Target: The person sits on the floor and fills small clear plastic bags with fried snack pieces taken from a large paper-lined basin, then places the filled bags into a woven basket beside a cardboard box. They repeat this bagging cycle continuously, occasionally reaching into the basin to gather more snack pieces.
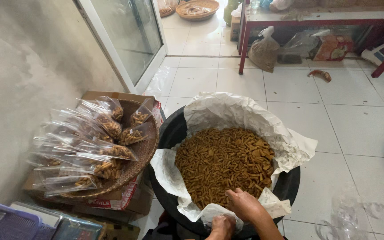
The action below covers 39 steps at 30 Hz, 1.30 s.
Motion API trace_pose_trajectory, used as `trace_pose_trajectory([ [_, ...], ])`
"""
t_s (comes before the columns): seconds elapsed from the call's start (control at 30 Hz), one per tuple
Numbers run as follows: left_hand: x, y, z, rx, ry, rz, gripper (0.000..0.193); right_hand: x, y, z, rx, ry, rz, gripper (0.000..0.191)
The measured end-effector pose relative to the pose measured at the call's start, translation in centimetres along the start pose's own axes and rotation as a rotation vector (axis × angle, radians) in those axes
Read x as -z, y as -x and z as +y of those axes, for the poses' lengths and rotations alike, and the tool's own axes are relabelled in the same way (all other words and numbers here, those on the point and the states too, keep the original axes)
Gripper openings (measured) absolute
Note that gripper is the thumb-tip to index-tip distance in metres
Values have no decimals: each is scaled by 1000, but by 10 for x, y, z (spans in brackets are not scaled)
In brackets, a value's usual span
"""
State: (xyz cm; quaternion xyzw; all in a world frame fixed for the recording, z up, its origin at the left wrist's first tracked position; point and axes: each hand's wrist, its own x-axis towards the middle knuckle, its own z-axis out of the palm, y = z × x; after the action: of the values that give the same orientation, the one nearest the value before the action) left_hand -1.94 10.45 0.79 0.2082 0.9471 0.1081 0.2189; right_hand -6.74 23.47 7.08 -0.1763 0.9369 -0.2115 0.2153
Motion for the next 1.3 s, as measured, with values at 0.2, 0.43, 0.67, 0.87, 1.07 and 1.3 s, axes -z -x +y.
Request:
trace_pose_trajectory([
  [0.2, 8, 7, 7, 63, 65, -61, 22, -5, -1, 4, 2, -7, 32, 39],
  [0.43, 148, 92, -34, -397, 197, 176, 15, -1, -2, 27, 33, 44, 110, 38],
  [0.67, 224, 89, -118, -67, 1006, 715, 19, 9, -11, 17, -55, 29, 19, 37],
  [0.87, 180, 31, -147, 194, 1095, 851, 24, -25, -45, -25, -159, 151, -248, 36],
  [1.07, 166, 18, -155, 298, 1089, 865, 25, -84, -54, -64, -112, 127, -461, 39],
  [1.3, 149, 11, -138, 168, 1262, 832, 24, -45, -42, -43, 13, -16, -270, 42],
])
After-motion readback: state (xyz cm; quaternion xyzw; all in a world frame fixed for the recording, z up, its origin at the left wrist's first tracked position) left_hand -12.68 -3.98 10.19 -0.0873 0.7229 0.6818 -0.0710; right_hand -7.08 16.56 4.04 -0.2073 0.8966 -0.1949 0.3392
